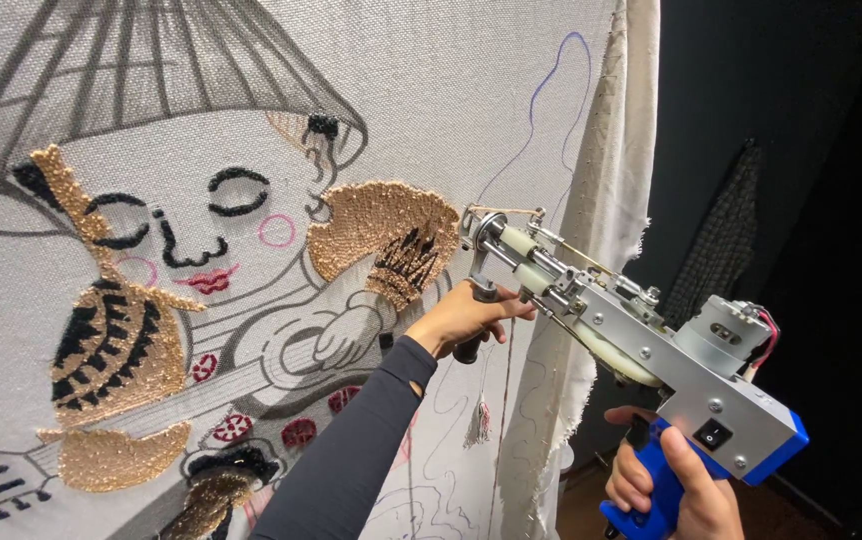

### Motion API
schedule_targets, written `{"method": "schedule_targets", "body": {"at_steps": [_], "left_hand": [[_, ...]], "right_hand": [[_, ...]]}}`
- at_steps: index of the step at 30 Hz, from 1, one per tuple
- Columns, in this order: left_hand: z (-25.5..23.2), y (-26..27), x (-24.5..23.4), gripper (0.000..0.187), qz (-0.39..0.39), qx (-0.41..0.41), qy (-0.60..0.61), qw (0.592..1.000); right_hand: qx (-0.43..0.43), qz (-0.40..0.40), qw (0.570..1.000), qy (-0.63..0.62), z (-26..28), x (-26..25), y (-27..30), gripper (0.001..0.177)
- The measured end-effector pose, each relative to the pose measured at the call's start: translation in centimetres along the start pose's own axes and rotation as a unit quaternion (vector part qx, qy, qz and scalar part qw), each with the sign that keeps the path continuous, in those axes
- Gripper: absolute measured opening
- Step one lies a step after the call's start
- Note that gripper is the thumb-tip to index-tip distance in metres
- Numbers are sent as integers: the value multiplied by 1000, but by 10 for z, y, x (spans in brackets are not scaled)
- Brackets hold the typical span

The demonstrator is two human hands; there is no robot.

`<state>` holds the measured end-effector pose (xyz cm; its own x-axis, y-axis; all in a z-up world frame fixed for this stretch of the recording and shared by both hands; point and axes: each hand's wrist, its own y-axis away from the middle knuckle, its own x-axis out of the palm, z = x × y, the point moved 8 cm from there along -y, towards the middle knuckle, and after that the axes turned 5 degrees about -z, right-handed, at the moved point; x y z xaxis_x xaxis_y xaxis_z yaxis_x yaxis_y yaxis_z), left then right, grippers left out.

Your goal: The person uses a tufting gun to create a patterned rug on a stretched canvas.

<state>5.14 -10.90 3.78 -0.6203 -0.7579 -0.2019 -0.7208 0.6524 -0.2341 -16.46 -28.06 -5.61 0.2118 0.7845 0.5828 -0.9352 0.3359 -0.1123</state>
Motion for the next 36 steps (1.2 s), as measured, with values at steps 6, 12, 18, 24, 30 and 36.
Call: {"method": "schedule_targets", "body": {"at_steps": [6,12,18,24,30,36], "left_hand": [[-2,12,-1,41,-36,-25,-9,999],[23,9,-14,34,-66,-47,33,996],[24,8,-19,32,-70,-62,30,995],[33,0,-31,33,-96,-50,46,993],[52,-8,-65,32,-241,-8,74,968],[41,-1,-74,29,-289,21,26,957]], "right_hand": [[4,6,1000,2,5,3,-3,64],[24,-31,999,36,4,21,-4,54],[34,-8,999,19,0,29,-10,55],[45,-12,999,27,-1,46,-8,53],[30,-52,996,69,-6,77,-7,46],[64,-69,995,40,-22,83,-7,44]]}}
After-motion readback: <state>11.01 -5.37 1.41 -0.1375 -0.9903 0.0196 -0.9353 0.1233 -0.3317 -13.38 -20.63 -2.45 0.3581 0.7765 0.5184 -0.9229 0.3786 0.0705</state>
